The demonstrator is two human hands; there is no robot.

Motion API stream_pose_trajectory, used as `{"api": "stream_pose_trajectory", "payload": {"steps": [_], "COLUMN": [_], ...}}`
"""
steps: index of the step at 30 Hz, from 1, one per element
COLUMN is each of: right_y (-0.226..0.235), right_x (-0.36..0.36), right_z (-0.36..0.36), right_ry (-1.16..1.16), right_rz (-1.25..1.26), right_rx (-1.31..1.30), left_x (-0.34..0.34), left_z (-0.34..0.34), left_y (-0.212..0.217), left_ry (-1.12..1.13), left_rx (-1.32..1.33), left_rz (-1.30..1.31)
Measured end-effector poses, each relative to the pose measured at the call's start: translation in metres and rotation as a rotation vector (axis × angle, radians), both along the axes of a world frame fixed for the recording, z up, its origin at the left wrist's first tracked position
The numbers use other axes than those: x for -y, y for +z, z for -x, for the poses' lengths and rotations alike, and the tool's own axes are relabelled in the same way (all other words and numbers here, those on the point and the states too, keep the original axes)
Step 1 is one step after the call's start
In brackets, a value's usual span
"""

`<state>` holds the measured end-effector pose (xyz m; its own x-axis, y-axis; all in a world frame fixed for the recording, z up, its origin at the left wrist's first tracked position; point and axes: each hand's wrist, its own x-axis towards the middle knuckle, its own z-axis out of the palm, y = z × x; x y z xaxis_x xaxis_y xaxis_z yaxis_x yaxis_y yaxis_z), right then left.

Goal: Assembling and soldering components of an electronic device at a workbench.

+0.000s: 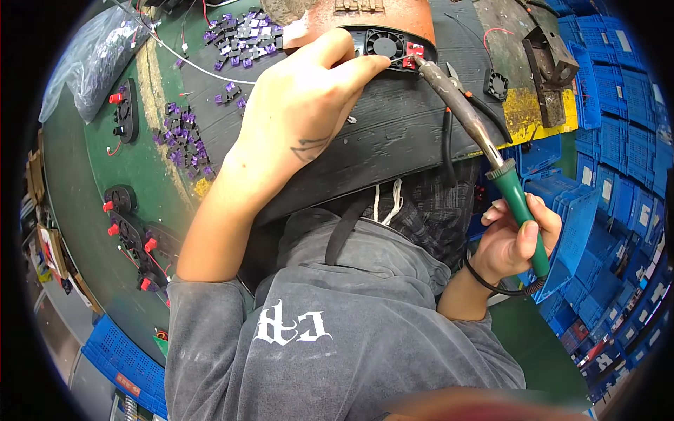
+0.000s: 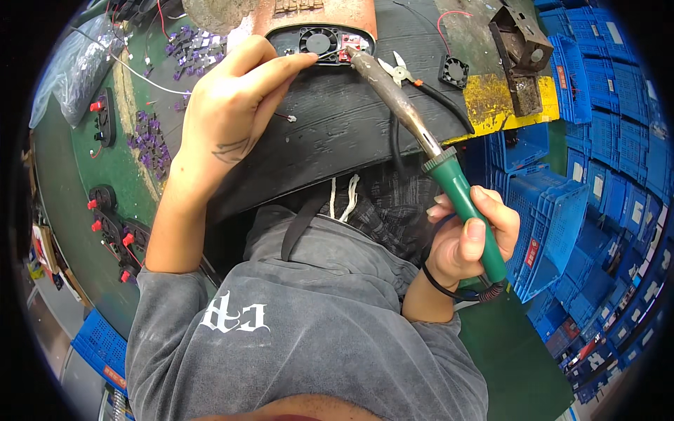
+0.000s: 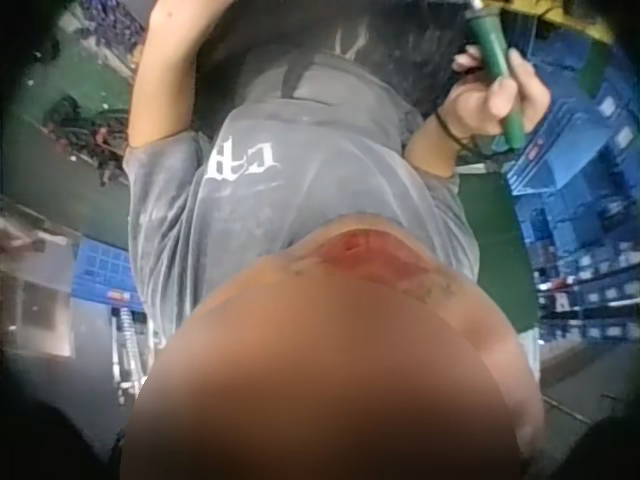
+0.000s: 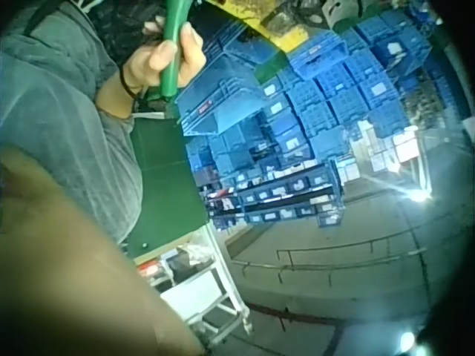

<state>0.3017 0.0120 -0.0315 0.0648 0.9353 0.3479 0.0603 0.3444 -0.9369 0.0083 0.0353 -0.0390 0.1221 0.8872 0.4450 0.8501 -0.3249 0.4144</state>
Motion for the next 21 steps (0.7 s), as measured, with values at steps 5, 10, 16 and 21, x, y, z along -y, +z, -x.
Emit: {"api": "stream_pose_trajectory", "payload": {"steps": [5,10,16,21], "right_y": [0.000,0.001,0.002,0.000], "right_x": [0.001,0.003,-0.004,-0.020], "right_z": [0.001,-0.002,-0.016,-0.034], "right_ry": [0.007,-0.020,-0.124,-0.122], "right_rz": [0.010,0.008,0.091,0.168], "right_rx": [0.015,0.030,-0.077,-0.265], "left_x": [0.000,0.002,0.000,0.007], "left_z": [-0.001,0.004,0.008,0.013], "left_y": [0.000,0.001,0.020,0.032], "left_ry": [-0.004,-0.012,-0.021,0.007], "left_rx": [0.010,-0.038,0.024,-0.010], "left_rz": [0.003,-0.031,-0.020,0.102]}}
